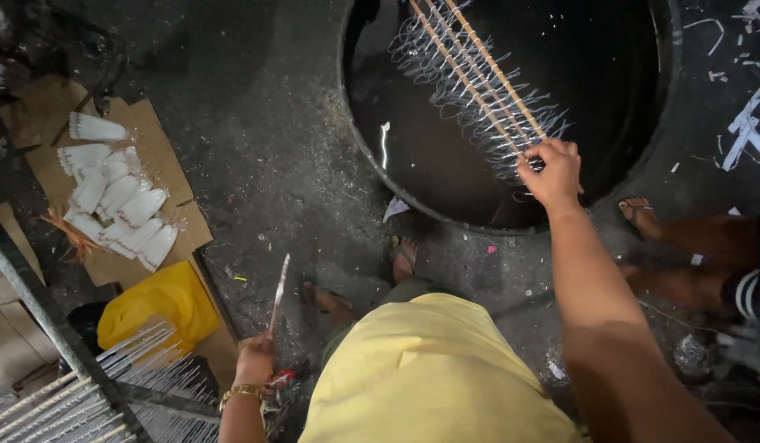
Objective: Dipping multiple candle wicks attached to wooden frames into a vat of melted wax and then hanging them on a rack to cool.
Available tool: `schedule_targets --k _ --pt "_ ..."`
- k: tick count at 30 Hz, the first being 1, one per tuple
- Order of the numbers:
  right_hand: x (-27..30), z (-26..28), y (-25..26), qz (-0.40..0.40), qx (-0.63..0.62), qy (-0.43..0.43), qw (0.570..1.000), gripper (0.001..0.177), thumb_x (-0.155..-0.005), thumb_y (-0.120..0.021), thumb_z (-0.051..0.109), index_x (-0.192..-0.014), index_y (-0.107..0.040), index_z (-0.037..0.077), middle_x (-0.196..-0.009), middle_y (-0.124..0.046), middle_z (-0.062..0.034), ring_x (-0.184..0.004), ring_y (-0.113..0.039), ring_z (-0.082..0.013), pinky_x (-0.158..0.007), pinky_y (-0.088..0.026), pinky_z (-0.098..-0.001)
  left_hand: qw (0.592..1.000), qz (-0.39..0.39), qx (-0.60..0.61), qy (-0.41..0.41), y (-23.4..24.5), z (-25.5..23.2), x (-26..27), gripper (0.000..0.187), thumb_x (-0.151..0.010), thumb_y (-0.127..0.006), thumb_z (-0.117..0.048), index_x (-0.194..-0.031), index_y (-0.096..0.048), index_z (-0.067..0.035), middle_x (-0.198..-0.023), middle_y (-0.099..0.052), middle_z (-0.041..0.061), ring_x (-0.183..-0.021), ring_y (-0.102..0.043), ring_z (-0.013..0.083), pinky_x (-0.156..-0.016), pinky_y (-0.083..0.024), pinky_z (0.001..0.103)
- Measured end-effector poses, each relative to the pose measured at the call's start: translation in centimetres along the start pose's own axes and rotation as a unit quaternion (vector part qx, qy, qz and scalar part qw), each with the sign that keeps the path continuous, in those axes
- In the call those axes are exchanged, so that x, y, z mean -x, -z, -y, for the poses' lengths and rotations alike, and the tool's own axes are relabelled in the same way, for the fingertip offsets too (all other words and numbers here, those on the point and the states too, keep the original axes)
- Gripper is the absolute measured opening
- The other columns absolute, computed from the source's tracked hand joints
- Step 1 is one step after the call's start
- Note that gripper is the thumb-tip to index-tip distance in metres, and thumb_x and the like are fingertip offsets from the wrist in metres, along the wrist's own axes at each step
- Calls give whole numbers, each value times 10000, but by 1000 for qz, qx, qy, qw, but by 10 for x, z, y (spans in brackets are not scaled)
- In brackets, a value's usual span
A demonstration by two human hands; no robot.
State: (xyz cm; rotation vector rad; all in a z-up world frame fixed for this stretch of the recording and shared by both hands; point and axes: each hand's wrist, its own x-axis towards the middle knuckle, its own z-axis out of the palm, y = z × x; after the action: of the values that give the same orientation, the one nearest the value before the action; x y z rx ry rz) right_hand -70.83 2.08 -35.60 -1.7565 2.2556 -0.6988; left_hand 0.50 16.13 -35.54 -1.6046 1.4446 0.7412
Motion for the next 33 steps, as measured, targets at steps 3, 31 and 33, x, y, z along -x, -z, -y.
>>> schedule_targets --k 3,31,33 --pt "0 2 0 4 5 4 1000 110 -900 -821 219 -958 -754 154 -1103 -686 -32 -1103 -540 -352 -904 -443 -486 999 -27 43 -3 33 -33 41 389 -1051 -505 -280 -1393 -554 -103 -1035 -603 85 -799 -577 169 -628 -477 304" --pt "-35 109 302 -17 230 247 941 213 -1010 -871 234 -1162 -808 99 -1253 -701 -85 -1252 -694 -265 -1238 -421 -444 724 -586 165 -323 441 -183 174 307 -1038 -560 -112 -1319 -667 -52 -923 -669 193 -591 -689 392 -428 -558 484" --pt "-31 122 302 -22 229 261 938 195 -1005 -882 238 -1127 -799 111 -1220 -710 -72 -1192 -682 -257 -1200 -432 -431 724 -587 164 -323 445 -189 172 316 -1011 -573 -88 -1309 -671 -45 -935 -667 204 -573 -683 400 -408 -552 487"
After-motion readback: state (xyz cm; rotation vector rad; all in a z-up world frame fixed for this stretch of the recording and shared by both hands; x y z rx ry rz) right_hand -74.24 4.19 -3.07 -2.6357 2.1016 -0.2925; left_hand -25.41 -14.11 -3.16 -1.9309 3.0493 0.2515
